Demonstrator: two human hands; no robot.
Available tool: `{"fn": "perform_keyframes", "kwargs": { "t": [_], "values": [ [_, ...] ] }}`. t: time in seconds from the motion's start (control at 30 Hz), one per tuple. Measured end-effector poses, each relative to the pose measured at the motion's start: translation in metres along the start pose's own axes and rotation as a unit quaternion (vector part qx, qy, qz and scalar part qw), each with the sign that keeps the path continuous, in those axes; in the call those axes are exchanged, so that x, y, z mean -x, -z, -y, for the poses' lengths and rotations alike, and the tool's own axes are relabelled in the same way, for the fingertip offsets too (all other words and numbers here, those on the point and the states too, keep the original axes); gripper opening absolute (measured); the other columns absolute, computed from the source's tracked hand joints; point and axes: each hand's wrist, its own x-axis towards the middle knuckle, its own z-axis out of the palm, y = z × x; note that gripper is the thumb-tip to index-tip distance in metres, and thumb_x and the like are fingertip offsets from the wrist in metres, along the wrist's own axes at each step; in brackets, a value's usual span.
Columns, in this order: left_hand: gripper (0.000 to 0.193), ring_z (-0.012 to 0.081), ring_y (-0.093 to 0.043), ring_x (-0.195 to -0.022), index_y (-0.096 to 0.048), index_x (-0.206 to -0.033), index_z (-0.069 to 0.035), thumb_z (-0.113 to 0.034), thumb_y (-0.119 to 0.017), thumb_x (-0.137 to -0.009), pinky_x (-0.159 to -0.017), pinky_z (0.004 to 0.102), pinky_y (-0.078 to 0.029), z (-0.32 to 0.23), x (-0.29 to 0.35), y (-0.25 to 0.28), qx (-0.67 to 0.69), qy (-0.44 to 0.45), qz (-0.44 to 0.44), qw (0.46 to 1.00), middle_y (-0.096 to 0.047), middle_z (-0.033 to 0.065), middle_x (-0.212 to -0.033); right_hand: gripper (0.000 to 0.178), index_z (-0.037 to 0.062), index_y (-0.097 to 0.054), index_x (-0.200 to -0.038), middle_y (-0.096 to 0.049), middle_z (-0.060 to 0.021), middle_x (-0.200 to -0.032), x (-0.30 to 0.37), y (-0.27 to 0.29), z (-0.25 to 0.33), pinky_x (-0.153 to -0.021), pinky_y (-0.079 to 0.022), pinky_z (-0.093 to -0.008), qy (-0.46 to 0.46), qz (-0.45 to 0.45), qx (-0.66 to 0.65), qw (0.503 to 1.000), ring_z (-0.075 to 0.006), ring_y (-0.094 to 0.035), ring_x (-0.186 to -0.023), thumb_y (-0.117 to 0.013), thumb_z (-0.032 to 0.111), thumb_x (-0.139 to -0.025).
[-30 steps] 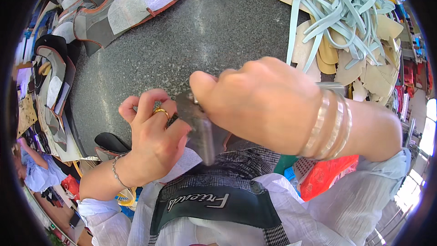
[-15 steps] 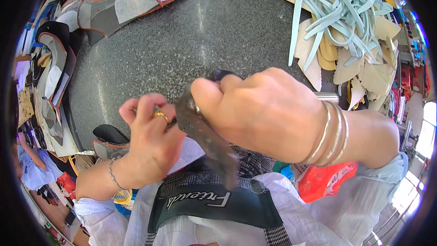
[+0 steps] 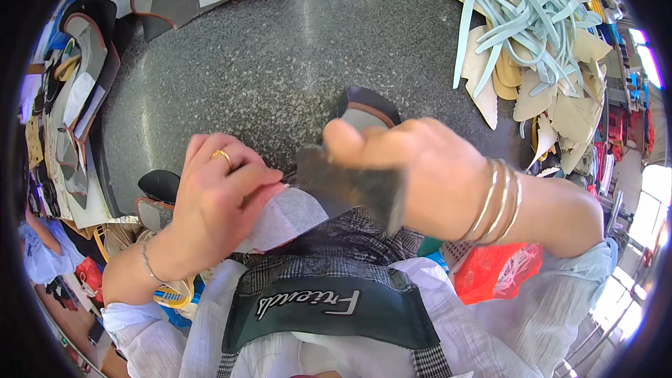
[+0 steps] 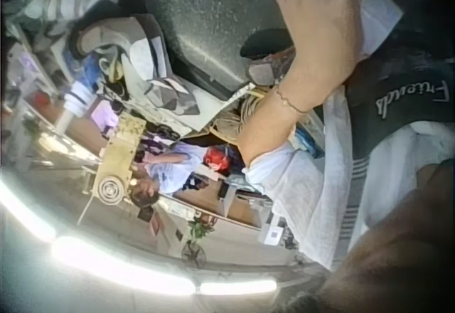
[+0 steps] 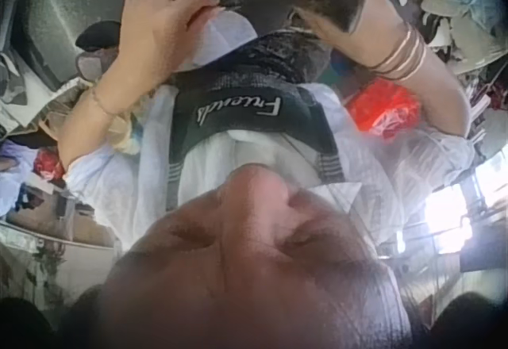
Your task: The person hammers the edges of shoe pieces using a hammer. The person then applies reinforcing strips onto the shoe components and folds and presses the edges together by hand.
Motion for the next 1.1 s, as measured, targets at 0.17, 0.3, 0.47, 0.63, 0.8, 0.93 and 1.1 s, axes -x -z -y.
{"fn": "perform_keyframes", "kwargs": {
  "t": [0.17, 0.3, 0.47, 0.63, 0.8, 0.93, 1.1],
  "values": [
    [0.012, 0.0274, -0.059, -0.078, -0.065, -0.082, -0.006, -0.003, -0.074, -0.075, -0.070, 0.0373, -0.045, -0.006, 0.007, -0.008, 0.053, 0.046, -0.021, 0.997, -0.060, 0.0074, -0.082, 0.039, 0.0052, -0.050, -0.108, -0.061, -0.0165, -0.074, 0.011, -0.010, -0.005, -0.057, -0.051, -0.0444, -0.071, -0.012, -0.112, 0.991, -0.0399, -0.063, -0.066, -0.072, 0.010, -0.076],
    [0.012, 0.0295, -0.061, -0.074, -0.062, -0.081, -0.004, -0.001, -0.073, -0.076, -0.064, 0.0376, -0.048, -0.015, 0.008, 0.020, 0.115, 0.084, 0.063, 0.988, -0.059, 0.0096, -0.077, 0.032, 0.0045, -0.054, -0.108, -0.058, -0.0169, -0.073, 0.034, 0.000, 0.010, -0.056, -0.049, -0.0437, -0.086, 0.011, -0.165, 0.983, -0.0393, -0.061, -0.065, -0.068, 0.006, -0.079],
    [0.010, 0.0304, -0.063, -0.072, -0.067, -0.087, -0.001, -0.004, -0.072, -0.079, -0.063, 0.0367, -0.049, 0.010, -0.045, -0.004, 0.160, 0.035, -0.156, 0.974, -0.062, 0.0132, -0.077, 0.014, -0.0003, -0.059, -0.102, -0.055, -0.0074, -0.079, 0.024, 0.009, 0.014, -0.057, -0.043, -0.0300, -0.191, -0.238, -0.102, 0.947, -0.0141, -0.054, -0.064, -0.063, 0.008, -0.092],
    [0.027, 0.0286, -0.063, -0.071, -0.071, -0.104, -0.001, -0.005, -0.074, -0.078, -0.064, 0.0352, -0.049, 0.031, -0.063, -0.001, 0.103, 0.050, -0.055, 0.992, -0.062, 0.0145, -0.079, 0.018, 0.0047, -0.059, -0.106, -0.050, -0.0099, -0.088, 0.015, -0.028, -0.031, -0.054, -0.042, -0.0325, -0.122, -0.205, 0.198, 0.951, -0.0229, -0.055, -0.063, -0.061, 0.014, -0.091],
    [0.029, 0.0181, -0.062, -0.068, -0.071, -0.106, 0.000, -0.001, -0.075, -0.077, -0.063, 0.0305, -0.050, 0.023, -0.040, 0.002, 0.213, 0.167, -0.021, 0.962, -0.062, 0.0115, -0.081, 0.023, 0.0023, -0.058, -0.109, -0.050, -0.0082, -0.086, 0.012, -0.015, -0.040, -0.056, -0.040, -0.0315, -0.109, -0.186, -0.022, 0.976, -0.0198, -0.049, -0.060, -0.065, 0.008, -0.088],
    [0.029, 0.0210, -0.060, -0.068, -0.072, -0.102, -0.001, 0.007, -0.072, -0.074, -0.062, 0.0317, -0.051, 0.022, -0.026, -0.022, 0.104, 0.042, -0.123, 0.986, -0.060, 0.0096, -0.084, 0.028, -0.0014, -0.052, -0.117, -0.054, 0.0005, -0.075, 0.006, 0.004, -0.047, -0.054, -0.040, -0.0212, -0.109, -0.212, -0.130, 0.963, -0.0039, -0.048, -0.060, -0.065, 0.005, -0.093],
    [0.041, 0.0250, -0.060, -0.078, -0.069, -0.106, 0.001, 0.010, -0.065, -0.066, -0.065, 0.0338, -0.051, 0.016, -0.026, -0.012, 0.035, 0.004, -0.089, 0.995, -0.056, 0.0109, -0.094, 0.033, -0.0038, -0.052, -0.114, -0.060, -0.0028, -0.083, -0.028, 0.044, -0.016, -0.058, -0.048, -0.0248, 0.054, -0.215, -0.042, 0.974, -0.0106, -0.060, -0.066, -0.070, 0.005, -0.088]
  ]
}}
